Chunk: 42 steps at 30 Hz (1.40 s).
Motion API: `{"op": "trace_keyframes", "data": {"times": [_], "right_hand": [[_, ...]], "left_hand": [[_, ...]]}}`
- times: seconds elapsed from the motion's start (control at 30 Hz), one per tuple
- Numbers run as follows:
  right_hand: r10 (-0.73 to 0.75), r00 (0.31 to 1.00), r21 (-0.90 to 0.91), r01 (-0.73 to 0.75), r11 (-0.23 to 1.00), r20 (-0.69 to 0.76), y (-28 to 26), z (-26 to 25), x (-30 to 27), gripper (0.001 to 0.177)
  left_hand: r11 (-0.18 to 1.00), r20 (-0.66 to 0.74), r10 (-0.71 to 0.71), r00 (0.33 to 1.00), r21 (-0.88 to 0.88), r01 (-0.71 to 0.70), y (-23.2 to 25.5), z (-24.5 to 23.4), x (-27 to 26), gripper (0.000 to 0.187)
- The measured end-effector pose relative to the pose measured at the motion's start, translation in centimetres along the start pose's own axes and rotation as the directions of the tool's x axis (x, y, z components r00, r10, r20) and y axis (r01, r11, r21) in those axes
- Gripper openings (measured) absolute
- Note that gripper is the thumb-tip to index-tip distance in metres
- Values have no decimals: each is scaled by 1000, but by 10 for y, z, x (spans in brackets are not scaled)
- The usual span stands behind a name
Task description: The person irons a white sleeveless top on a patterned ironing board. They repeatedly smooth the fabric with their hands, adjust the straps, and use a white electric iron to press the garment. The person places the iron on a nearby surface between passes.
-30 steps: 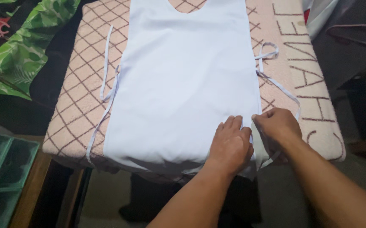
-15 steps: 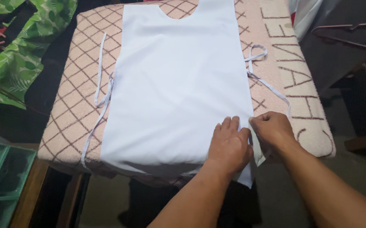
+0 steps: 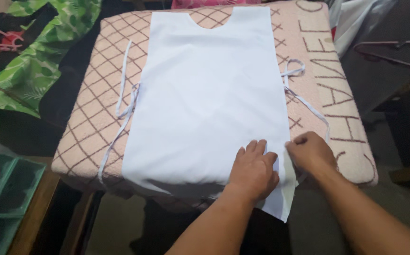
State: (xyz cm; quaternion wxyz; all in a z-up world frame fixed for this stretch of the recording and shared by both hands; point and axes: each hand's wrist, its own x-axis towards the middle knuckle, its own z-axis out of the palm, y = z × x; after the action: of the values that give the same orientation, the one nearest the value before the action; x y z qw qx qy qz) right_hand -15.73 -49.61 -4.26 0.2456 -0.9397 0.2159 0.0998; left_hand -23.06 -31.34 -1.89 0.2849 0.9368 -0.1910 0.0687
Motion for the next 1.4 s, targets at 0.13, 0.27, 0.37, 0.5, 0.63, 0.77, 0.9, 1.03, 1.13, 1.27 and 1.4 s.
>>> {"op": "trace_keyframes", "data": {"times": [0.13, 0.27, 0.37, 0.5, 0.63, 0.77, 0.9, 1.03, 1.13, 1.27, 1.4], "right_hand": [[152, 987, 16, -151, 988, -46, 11, -11, -3, 50], [146, 969, -133, -174, 976, -201, 26, -40, 9, 63], [83, 954, -187, -141, 972, -290, 33, -62, 18, 63], [-98, 942, -155, 50, 987, -321, 25, -58, 33, 48], [-177, 963, 159, 210, 965, -201, 7, -34, 72, 30], [-267, 943, 224, 309, 924, -196, -10, -17, 103, 27], [-140, 990, 324, 132, 937, 2, -37, -24, 103, 35], [-110, 993, 247, 97, 964, 38, -59, -35, 92, 39], [-130, 991, 158, 131, 979, -18, -67, -35, 96, 40], [-143, 988, 92, 148, 985, -60, -74, -34, 111, 41], [-77, 993, -26, 75, 997, -88, -90, -37, 127, 43]], "left_hand": [[1000, 44, -12, 999, 28, 11, 2, 0, 0, 29], [999, 119, -26, 993, 40, 22, 15, 8, 13, 29], [999, 103, -35, 994, 33, 32, 21, 18, 21, 29], [998, 112, -66, 992, 16, 64, 20, 23, 39, 28], [984, 154, -173, 973, -23, 178, 20, 13, 74, 34], [964, 276, -258, 926, 8, 266, 21, -6, 109, 56], [948, 238, -292, 927, -61, 314, 18, -9, 129, 44], [946, 256, -306, 917, -24, 323, 9, -3, 145, 41], [955, 201, -278, 939, -47, 293, -3, 3, 157, 41], [970, 218, -229, 949, -28, 241, -20, 9, 182, 42], [980, 313, -190, 931, 9, 197, -30, 11, 202, 42]]}}
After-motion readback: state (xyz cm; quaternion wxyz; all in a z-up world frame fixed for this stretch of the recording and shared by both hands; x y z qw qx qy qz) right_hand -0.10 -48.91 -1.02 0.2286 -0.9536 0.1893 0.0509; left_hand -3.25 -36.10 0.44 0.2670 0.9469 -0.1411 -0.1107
